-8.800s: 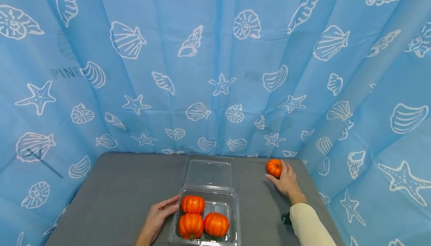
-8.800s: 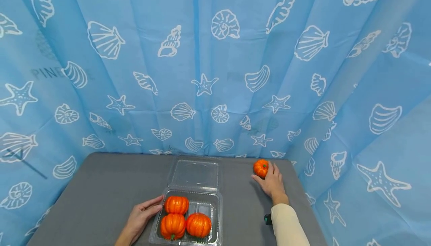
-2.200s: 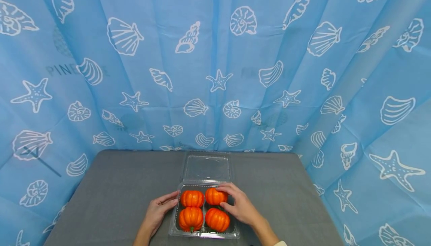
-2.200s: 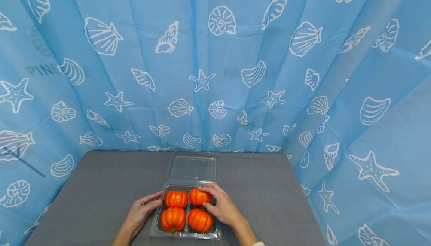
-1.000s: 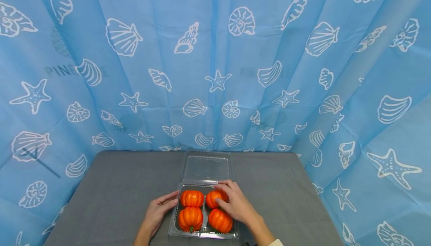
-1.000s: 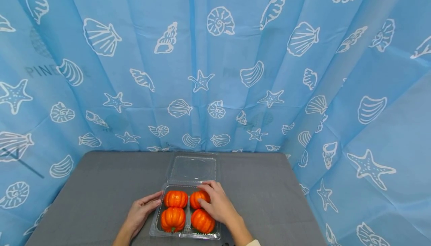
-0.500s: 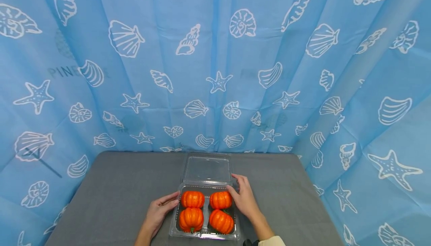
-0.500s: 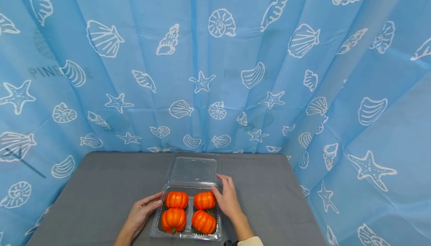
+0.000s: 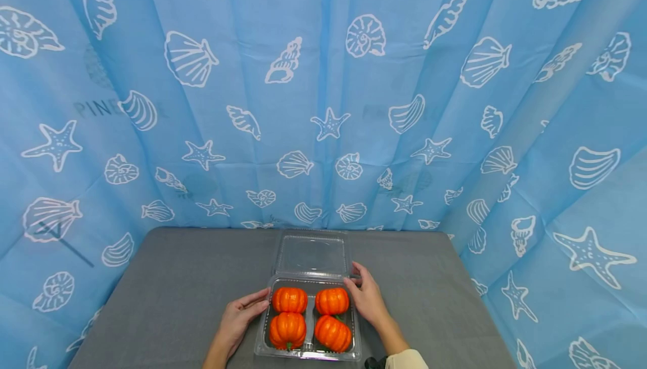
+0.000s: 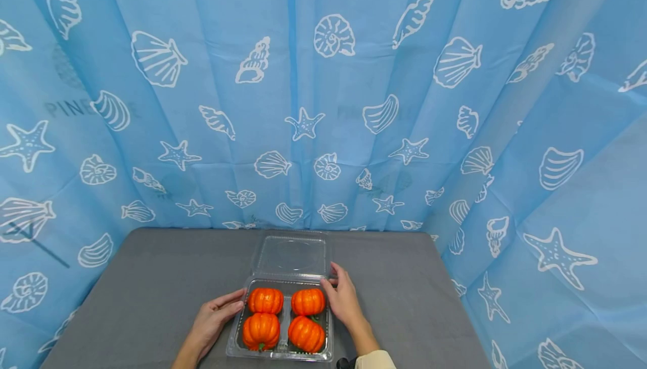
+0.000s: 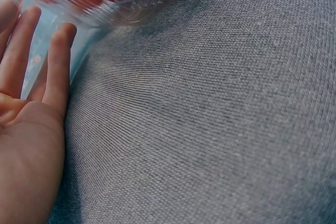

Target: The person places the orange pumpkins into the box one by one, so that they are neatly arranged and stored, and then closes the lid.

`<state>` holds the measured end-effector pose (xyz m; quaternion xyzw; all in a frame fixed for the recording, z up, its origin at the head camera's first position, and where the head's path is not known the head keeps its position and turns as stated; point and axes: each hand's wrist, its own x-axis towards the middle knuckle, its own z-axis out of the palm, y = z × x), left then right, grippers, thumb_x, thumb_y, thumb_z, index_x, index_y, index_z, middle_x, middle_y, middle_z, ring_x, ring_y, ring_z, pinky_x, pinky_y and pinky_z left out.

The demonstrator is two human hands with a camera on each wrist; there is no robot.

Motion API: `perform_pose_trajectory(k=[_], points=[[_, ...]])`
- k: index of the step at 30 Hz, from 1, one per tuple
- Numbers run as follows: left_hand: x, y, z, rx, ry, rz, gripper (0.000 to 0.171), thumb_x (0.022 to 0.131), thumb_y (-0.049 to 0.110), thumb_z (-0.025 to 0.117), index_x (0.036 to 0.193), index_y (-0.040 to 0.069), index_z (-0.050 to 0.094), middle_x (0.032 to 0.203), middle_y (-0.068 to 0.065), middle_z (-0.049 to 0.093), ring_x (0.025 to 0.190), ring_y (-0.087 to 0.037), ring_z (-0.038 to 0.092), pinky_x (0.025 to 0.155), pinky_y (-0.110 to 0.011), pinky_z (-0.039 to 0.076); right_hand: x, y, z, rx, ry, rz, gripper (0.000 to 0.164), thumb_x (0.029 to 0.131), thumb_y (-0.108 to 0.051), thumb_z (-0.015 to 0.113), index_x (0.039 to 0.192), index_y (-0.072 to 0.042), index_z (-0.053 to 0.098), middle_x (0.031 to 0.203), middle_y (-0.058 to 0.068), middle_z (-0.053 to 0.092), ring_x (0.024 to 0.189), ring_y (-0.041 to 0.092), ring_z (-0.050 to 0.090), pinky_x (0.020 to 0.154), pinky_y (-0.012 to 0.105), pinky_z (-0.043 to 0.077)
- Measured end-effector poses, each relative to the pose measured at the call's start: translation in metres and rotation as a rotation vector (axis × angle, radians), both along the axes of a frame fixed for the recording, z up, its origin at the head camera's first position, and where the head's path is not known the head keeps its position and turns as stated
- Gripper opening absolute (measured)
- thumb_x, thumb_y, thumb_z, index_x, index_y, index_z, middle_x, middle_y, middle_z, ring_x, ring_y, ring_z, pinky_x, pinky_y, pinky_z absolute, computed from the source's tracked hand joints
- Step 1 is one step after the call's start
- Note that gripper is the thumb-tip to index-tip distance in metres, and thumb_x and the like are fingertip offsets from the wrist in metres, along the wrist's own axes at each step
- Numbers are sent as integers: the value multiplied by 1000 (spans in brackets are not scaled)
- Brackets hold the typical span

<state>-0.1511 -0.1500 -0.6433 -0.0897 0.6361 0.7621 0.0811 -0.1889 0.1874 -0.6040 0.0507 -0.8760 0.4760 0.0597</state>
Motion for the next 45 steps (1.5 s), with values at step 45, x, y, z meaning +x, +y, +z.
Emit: perform_pose_trajectory(k=[45], points=[[2,-1,1,-34,32,-2,52,86,9,79,134,-3,64,124,-1,75,108,-1,70,91,-15,55,-17,-5,8,-294,-151,45,73,95,1,66,159,-5,31,143,29,51,111,41,66,74,20,55]])
